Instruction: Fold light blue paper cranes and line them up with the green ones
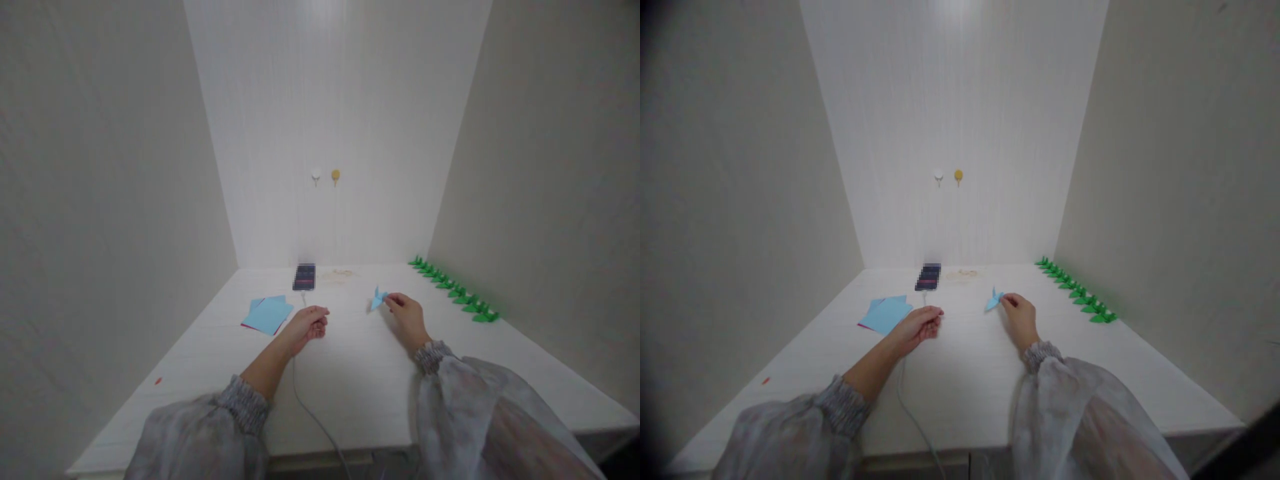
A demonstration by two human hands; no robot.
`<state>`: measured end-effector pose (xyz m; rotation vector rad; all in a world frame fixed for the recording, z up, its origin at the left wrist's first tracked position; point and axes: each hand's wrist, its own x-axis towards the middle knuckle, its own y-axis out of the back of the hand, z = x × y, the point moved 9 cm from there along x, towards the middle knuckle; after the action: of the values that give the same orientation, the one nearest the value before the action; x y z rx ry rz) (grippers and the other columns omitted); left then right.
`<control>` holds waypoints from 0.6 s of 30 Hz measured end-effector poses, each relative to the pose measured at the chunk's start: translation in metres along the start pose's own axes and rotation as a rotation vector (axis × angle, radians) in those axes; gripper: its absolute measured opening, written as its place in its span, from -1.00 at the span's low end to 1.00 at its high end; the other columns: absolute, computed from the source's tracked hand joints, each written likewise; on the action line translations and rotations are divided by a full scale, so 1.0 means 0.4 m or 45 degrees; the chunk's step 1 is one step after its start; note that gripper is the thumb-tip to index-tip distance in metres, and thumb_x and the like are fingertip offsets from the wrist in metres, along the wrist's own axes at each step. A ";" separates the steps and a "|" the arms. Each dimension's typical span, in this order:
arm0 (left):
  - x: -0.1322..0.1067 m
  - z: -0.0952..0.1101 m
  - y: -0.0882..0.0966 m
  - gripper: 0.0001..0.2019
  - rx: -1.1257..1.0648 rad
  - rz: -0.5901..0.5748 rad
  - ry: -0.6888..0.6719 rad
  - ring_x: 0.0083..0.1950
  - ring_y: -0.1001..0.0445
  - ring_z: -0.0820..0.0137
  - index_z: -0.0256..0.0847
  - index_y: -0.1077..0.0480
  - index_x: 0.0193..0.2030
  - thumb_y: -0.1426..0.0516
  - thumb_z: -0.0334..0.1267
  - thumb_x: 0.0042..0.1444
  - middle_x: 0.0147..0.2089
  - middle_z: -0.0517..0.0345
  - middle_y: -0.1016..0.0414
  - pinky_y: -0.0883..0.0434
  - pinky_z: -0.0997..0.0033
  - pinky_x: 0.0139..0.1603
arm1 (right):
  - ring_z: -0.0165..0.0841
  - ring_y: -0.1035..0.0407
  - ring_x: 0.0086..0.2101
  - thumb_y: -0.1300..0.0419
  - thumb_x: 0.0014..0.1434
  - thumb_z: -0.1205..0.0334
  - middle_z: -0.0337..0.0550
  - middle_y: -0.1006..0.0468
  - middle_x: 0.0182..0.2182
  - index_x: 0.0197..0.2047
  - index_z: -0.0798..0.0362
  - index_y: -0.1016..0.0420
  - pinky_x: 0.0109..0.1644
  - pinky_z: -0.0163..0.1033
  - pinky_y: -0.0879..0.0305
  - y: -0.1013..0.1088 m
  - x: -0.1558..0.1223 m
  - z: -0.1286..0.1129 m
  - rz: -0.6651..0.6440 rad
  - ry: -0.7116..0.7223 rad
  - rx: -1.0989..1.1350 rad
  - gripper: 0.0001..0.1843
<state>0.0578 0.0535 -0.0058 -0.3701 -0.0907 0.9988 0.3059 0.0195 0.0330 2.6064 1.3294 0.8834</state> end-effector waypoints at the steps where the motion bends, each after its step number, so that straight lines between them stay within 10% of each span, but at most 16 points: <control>1: -0.004 0.001 -0.004 -0.78 0.011 -0.002 0.006 -0.62 -0.25 0.63 -0.33 -0.29 -0.41 -0.16 -0.22 -0.16 -0.55 0.22 -0.29 -0.24 0.58 -0.57 | -0.38 -0.27 -0.54 -0.07 -0.13 0.04 -0.15 -0.46 -0.56 -0.45 0.13 -0.45 -0.45 -0.31 -0.14 0.044 0.002 0.013 0.059 -0.012 -0.090 -0.68; 11: -0.020 0.001 -0.035 -0.77 0.086 -0.034 0.000 -0.59 -0.24 0.63 -0.32 -0.28 -0.41 -0.16 -0.22 -0.17 -0.53 0.22 -0.29 -0.24 0.57 -0.55 | -0.24 -0.33 -0.37 -0.02 -0.05 0.10 -0.04 -0.51 -0.37 -0.35 0.09 -0.49 -0.34 -0.24 -0.16 0.504 -0.009 0.165 0.420 -0.323 -0.778 -0.68; 18: -0.013 -0.002 -0.043 -0.78 0.130 -0.069 -0.014 -0.57 -0.25 0.61 -0.31 -0.27 -0.41 -0.15 -0.21 -0.16 -0.52 0.22 -0.29 -0.25 0.55 -0.52 | -0.21 -0.34 -0.37 0.00 -0.05 0.08 0.02 -0.50 -0.37 -0.33 0.14 -0.48 -0.34 -0.21 -0.19 0.631 -0.027 0.197 0.493 -0.357 -0.835 -0.64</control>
<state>0.0689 0.0405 0.0000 -0.2677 -0.0591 0.9480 0.5233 -0.1309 0.0442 2.3450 0.3712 0.7789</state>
